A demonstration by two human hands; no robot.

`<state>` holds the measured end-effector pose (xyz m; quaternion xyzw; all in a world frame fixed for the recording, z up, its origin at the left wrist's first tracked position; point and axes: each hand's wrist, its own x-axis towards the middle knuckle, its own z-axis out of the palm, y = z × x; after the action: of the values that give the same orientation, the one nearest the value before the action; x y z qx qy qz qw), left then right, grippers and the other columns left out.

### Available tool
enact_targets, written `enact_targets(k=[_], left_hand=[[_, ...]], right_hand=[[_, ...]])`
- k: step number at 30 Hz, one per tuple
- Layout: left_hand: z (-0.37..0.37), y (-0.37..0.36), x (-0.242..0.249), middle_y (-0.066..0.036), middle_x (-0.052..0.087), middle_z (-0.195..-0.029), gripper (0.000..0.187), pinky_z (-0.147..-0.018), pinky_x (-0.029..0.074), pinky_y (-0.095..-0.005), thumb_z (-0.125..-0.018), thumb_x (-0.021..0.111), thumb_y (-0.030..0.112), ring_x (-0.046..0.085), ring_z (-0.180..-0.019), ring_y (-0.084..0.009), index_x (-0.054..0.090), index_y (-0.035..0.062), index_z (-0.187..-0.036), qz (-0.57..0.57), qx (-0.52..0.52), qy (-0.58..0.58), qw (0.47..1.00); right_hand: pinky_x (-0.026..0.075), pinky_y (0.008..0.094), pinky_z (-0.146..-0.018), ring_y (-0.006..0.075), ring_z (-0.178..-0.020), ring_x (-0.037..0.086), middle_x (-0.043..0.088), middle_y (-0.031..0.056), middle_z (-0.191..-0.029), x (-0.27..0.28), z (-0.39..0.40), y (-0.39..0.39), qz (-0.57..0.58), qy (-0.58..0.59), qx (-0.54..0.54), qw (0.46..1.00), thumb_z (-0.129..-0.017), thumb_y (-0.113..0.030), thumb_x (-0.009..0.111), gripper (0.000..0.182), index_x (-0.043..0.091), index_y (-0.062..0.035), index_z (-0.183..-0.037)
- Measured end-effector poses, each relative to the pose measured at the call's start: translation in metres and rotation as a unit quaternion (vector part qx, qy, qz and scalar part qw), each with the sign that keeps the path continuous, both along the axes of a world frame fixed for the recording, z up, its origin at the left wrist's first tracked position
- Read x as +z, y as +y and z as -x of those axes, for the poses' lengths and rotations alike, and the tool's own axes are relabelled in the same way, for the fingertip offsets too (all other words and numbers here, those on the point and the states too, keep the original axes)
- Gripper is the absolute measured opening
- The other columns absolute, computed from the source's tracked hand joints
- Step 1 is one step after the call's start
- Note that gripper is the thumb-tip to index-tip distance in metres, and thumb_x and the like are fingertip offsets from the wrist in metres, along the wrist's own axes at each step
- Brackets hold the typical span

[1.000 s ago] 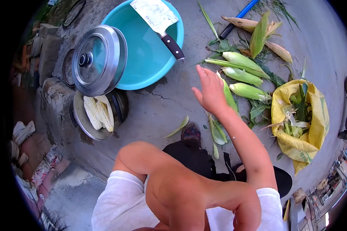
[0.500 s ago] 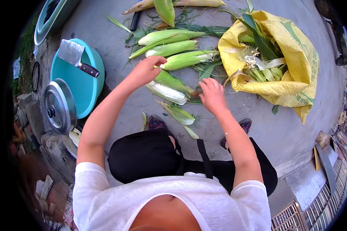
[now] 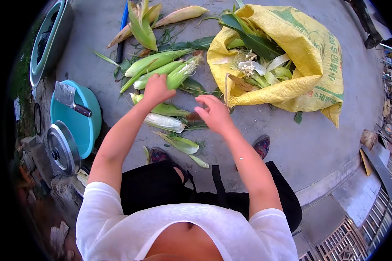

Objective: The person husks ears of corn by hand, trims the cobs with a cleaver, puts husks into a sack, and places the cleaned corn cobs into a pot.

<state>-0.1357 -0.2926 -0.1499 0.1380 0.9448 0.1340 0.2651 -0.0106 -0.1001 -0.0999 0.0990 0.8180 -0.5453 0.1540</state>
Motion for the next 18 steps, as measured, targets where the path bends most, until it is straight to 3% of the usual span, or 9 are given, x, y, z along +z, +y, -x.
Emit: enact_targets(k=[2,3,4,6,8,10,12,14,18], left_hand=[[0.002,-0.011,0.011,-0.021,0.053,-0.102,0.067,-0.089,0.043,-0.0394,-0.061,0.072,0.032,0.05,-0.102,-0.034,0.048,-0.0031,-0.112,-0.033,0.038,-0.019,0.999],[0.0,-0.013,0.015,-0.022,0.052,-0.102,0.067,-0.089,0.043,-0.0401,-0.061,0.072,0.032,0.05,-0.102,-0.0349,0.047,-0.0044,-0.112,-0.128,0.079,-0.017,0.988],[-0.003,-0.013,0.019,-0.024,0.052,-0.102,0.067,-0.088,0.043,-0.0408,-0.061,0.072,0.032,0.05,-0.103,-0.0357,0.047,-0.0057,-0.111,-0.223,0.117,-0.014,0.968],[-0.009,-0.003,0.044,-0.026,0.052,-0.103,0.07,-0.087,0.043,-0.0405,-0.062,0.073,0.032,0.051,-0.102,-0.0364,0.043,-0.0069,-0.112,-0.241,0.115,-0.001,0.964],[-0.019,0.009,0.062,-0.026,0.052,-0.104,0.072,-0.087,0.043,-0.0391,-0.063,0.074,0.029,0.053,-0.101,-0.0366,0.04,-0.0068,-0.115,-0.306,0.151,-0.014,0.94],[-0.028,0.019,0.075,-0.025,0.051,-0.105,0.076,-0.086,0.043,-0.039,-0.063,0.075,0.027,0.053,-0.101,-0.0372,0.035,-0.0061,-0.119,-0.287,0.134,-0.003,0.949],[-0.036,0.023,0.081,-0.025,0.05,-0.105,0.077,-0.085,0.044,-0.0403,-0.063,0.075,0.024,0.053,-0.099,-0.0382,0.034,-0.0064,-0.12,-0.27,0.085,0.096,0.954],[-0.043,0.025,0.085,-0.026,0.047,-0.111,0.08,-0.088,0.042,-0.0404,-0.064,0.076,0.024,0.05,-0.103,-0.0384,0.03,-0.0057,-0.123,-0.266,0.07,0.11,0.955],[-0.054,0.027,0.086,-0.027,0.038,-0.123,0.09,-0.093,0.039,-0.0409,-0.066,0.076,0.026,0.044,-0.109,-0.0383,0.022,-0.004,-0.132,-0.279,0.057,0.13,0.95]], right_hand=[[0.049,0.0255,-0.069,0.0127,-0.083,0.058,0.058,0.0075,-0.107,-0.003,0.017,0.006,0.12,-0.03,-0.104,0.987,-0.082,-0.017,0.063,0.033,0.057,-0.0031,-0.111],[0.046,0.0213,-0.059,0.0093,-0.075,0.056,0.057,0.0078,-0.104,-0.004,0.029,0.008,0.173,-0.062,-0.154,0.971,-0.084,-0.021,0.063,0.04,0.052,-0.0007,-0.117],[0.046,0.0213,-0.059,0.0093,-0.075,0.056,0.057,0.0078,-0.104,-0.005,0.04,0.006,0.18,-0.054,-0.15,0.971,-0.084,-0.021,0.063,0.04,0.052,-0.0007,-0.117],[0.041,0.018,-0.05,0.007,-0.068,0.053,0.056,0.0079,-0.103,0.004,0.06,0.0,0.29,-0.039,-0.221,0.931,-0.085,-0.027,0.063,0.047,0.048,0.0003,-0.12],[0.037,0.0165,-0.045,0.0055,-0.066,0.051,0.055,0.0069,-0.104,0.017,0.076,-0.009,0.295,-0.03,-0.231,0.927,-0.085,-0.031,0.063,0.053,0.045,0.002,-0.122],[0.034,0.0156,-0.044,0.004,-0.063,0.049,0.057,0.0049,-0.096,0.028,0.088,-0.012,0.336,-0.008,-0.229,0.913,-0.085,-0.032,0.063,0.052,0.047,0.0017,-0.121],[0.04,0.0211,-0.049,0.0093,-0.064,0.054,0.06,0.0056,-0.088,0.03,0.095,-0.014,0.288,0.008,-0.204,0.936,-0.085,-0.034,0.062,0.048,0.051,0.0029,-0.115],[0.046,0.0302,-0.059,0.0184,-0.068,0.059,0.063,0.0087,-0.081,0.026,0.1,-0.019,0.072,0.06,-0.215,0.972,-0.088,-0.031,0.055,0.037,0.056,0.0018,-0.105],[0.047,0.0366,-0.069,0.0257,-0.073,0.061,0.064,0.0131,-0.083,0.038,0.097,-0.025,0.026,0.142,-0.186,0.972,-0.091,-0.027,0.048,0.033,0.058,0.002,-0.101]])
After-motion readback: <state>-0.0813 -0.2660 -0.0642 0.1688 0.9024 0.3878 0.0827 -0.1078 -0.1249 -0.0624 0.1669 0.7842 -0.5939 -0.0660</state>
